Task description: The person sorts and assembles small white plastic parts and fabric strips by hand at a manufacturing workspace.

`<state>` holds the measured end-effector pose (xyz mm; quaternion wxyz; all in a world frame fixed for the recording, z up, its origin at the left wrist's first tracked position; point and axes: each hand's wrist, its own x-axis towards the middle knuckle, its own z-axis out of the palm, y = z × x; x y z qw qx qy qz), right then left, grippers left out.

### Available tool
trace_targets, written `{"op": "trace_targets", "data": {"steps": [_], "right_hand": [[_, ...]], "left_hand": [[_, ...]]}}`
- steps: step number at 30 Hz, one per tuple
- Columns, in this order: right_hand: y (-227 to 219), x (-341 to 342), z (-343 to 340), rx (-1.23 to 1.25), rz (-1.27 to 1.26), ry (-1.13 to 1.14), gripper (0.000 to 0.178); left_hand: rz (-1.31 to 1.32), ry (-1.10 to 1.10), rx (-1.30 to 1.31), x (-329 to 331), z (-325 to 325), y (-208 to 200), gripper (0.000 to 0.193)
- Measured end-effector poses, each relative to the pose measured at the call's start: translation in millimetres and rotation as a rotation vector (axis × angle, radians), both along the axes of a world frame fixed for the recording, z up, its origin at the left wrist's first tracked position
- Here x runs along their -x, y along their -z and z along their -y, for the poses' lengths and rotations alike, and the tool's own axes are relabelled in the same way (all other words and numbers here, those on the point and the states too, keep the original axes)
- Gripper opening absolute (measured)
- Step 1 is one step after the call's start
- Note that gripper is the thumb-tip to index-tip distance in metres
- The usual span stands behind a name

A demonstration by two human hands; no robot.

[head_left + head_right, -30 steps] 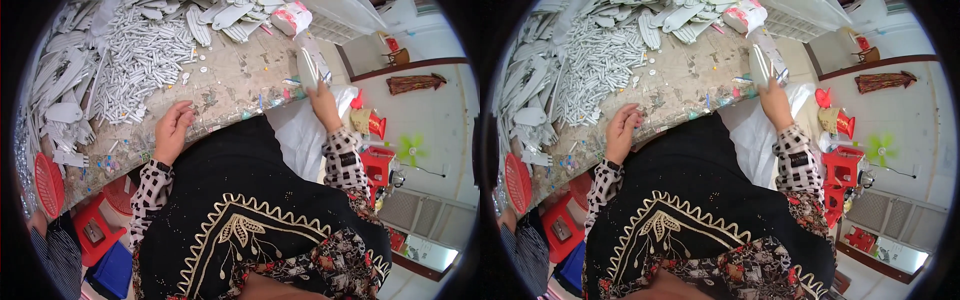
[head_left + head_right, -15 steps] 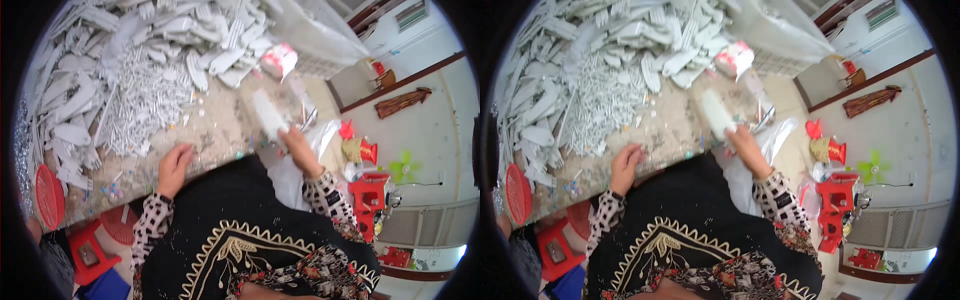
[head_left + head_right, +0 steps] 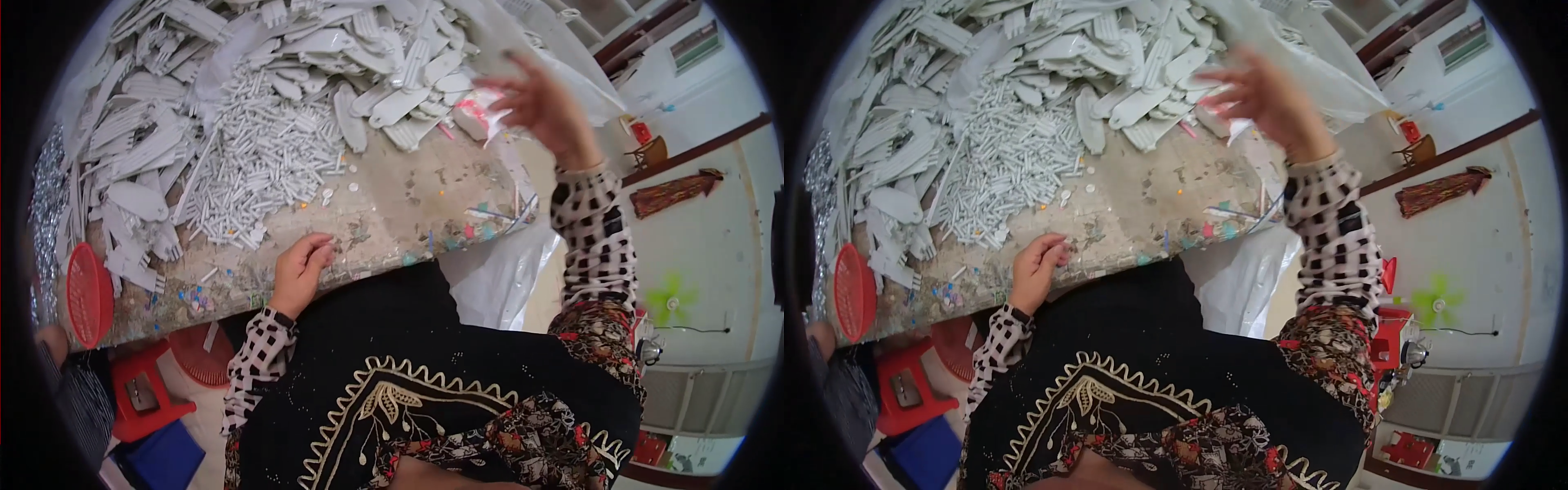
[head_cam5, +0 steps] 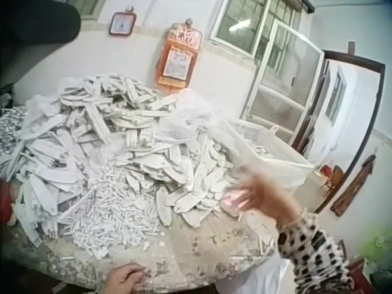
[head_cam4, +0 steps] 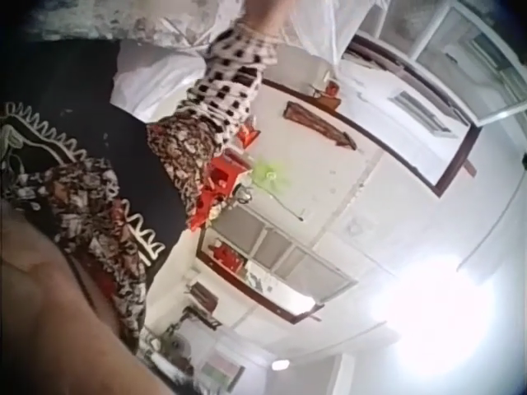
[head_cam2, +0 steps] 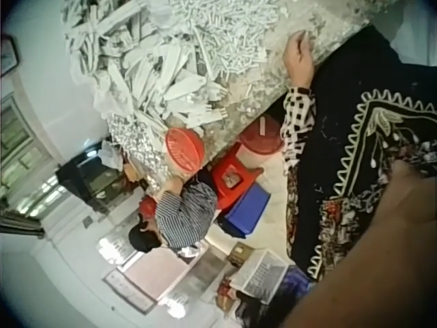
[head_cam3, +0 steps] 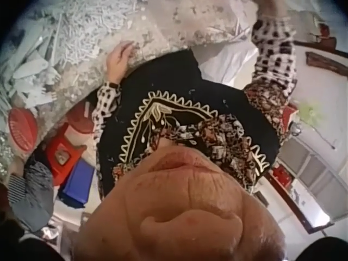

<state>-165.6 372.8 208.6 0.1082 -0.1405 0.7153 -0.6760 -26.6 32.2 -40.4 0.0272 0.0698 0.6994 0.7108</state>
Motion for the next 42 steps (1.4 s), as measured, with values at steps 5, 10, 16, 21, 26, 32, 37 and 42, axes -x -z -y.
{"op": "trace_targets", "data": {"steps": [5, 10, 16, 21, 26, 32, 37, 42], "right_hand": [[94.5, -9.2, 54.1, -0.487, 0.233, -0.099, 0.045], [155.1, 69.9, 15.8, -1.216, -0.486, 0.269, 0.034], [168.7, 83.3, 18.7, -1.461, -0.596, 0.308, 0.032], [169.7, 83.0, 10.1, -1.452, -0.606, 0.211, 0.029], [167.7, 77.7, 5.8, -1.157, -0.684, 0.237, 0.023], [124.9, 45.5, 41.3, -0.366, -0.455, 0.470, 0.019], [123.9, -18.0, 99.0, 0.244, -0.264, 0.313, 0.019], [158.4, -99.8, 156.8, 0.625, 0.319, 0.014, 0.017]], "left_hand": [[-0.040, 0.046, 0.052, 5.7, -0.6, -1.1, 0.020], [-0.045, 0.023, 0.050, 3.6, 0.9, 5.7, 0.021], [-0.040, 0.014, 0.056, -0.2, 2.1, 5.1, 0.021], [-0.042, 0.015, 0.058, -1.3, 1.4, 1.8, 0.020], [-0.057, 0.009, 0.080, 0.0, -0.4, 5.7, 0.020], [0.009, 0.017, 0.019, -1.0, -0.7, -2.8, 0.019], [0.119, -0.024, -0.215, -0.6, 4.3, -14.4, 0.026], [0.280, -0.214, -0.697, -6.0, 13.4, -51.0, 0.033]]}}
